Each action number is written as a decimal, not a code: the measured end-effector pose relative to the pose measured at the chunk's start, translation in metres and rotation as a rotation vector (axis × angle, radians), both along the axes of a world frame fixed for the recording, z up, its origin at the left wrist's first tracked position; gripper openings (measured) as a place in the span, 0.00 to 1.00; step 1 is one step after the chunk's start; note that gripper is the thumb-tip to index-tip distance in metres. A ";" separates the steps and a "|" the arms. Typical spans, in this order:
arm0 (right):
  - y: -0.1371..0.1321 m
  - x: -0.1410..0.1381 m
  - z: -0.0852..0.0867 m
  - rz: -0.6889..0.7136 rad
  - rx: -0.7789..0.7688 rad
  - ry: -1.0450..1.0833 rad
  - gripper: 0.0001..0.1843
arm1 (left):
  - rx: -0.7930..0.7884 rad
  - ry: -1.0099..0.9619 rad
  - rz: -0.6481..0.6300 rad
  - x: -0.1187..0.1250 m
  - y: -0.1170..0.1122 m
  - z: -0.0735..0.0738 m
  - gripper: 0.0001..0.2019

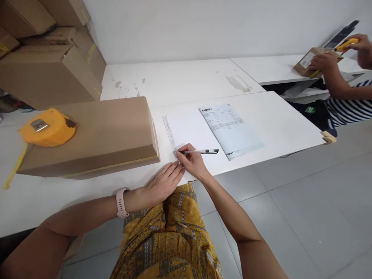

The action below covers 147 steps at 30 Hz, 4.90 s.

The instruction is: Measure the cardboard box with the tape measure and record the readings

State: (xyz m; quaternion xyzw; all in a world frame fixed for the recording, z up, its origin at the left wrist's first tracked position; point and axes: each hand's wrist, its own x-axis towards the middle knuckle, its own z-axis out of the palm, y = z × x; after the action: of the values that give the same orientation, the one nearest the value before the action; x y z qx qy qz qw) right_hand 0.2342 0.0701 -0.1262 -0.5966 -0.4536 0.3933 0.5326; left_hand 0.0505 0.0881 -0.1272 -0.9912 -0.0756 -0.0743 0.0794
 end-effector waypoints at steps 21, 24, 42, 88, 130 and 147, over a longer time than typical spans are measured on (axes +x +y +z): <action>-0.002 0.002 -0.004 0.002 -0.053 -0.141 0.16 | 0.017 -0.057 0.018 0.000 -0.003 -0.002 0.24; -0.002 0.002 -0.003 0.003 -0.047 -0.155 0.15 | 0.051 -0.068 0.013 0.001 -0.002 -0.002 0.24; -0.002 0.001 -0.004 0.016 -0.045 -0.181 0.17 | 0.141 -0.097 0.022 0.001 -0.004 0.003 0.23; -0.001 0.002 -0.003 -0.002 -0.040 -0.212 0.15 | 0.209 -0.074 0.042 0.000 -0.005 0.003 0.23; 0.000 0.000 0.001 -0.042 -0.049 -0.229 0.15 | 0.194 -0.046 0.041 0.000 -0.005 0.006 0.23; 0.001 0.009 0.002 -0.047 -0.051 -0.202 0.17 | 0.149 -0.064 0.036 0.001 -0.004 -0.003 0.22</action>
State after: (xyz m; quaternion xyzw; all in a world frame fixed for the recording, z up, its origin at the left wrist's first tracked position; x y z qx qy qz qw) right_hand 0.2434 0.0710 -0.1246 -0.6571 -0.4806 0.3299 0.4778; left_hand 0.0514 0.0839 -0.1301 -0.9782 -0.0900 -0.1098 0.1518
